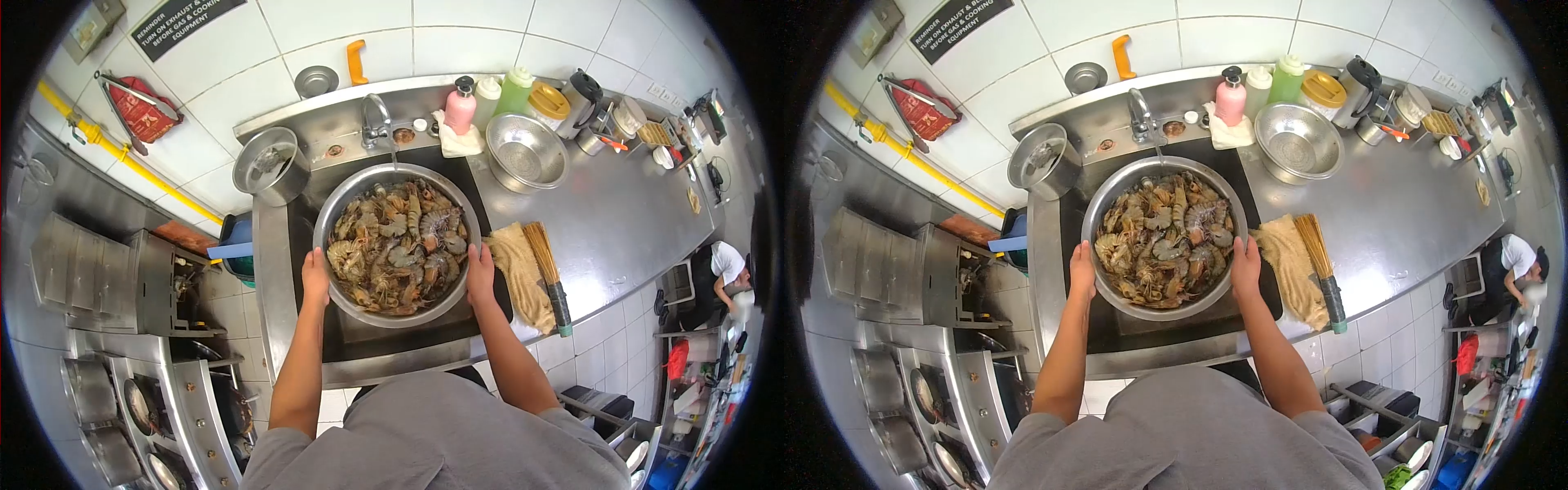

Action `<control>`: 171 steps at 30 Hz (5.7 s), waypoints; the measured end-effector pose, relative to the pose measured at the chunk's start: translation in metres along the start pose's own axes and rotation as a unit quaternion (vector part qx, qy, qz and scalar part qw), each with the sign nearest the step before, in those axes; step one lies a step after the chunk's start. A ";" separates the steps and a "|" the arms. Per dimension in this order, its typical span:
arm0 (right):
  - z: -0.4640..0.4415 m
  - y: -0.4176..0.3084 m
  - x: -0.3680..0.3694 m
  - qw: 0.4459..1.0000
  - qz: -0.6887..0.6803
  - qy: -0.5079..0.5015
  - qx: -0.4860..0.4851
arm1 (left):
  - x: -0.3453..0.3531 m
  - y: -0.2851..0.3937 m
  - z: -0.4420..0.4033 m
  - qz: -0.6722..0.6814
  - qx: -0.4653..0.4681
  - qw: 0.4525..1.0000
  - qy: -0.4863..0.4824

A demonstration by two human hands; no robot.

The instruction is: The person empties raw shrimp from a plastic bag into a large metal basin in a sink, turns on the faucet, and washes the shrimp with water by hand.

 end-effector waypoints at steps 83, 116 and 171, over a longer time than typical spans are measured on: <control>-0.080 -0.072 0.071 0.791 0.477 -0.211 -0.319 | -0.016 0.028 -0.005 -0.129 0.211 0.968 0.030; -0.069 -0.068 0.031 0.988 -0.021 -0.118 -0.095 | -0.018 0.017 -0.017 -0.110 0.186 0.976 0.007; -0.058 -0.077 0.028 0.921 0.287 -0.124 -0.233 | -0.015 0.024 -0.010 -0.108 0.170 0.979 0.014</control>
Point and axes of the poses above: each hand's wrist, its own z-axis away from the middle knuckle, its own x-axis out of the palm, y = z × x, the point moved 5 cm from there along -z, towards the middle knuckle, and after that the axes turned 10 degrees about -x, right-handed, at the moved point
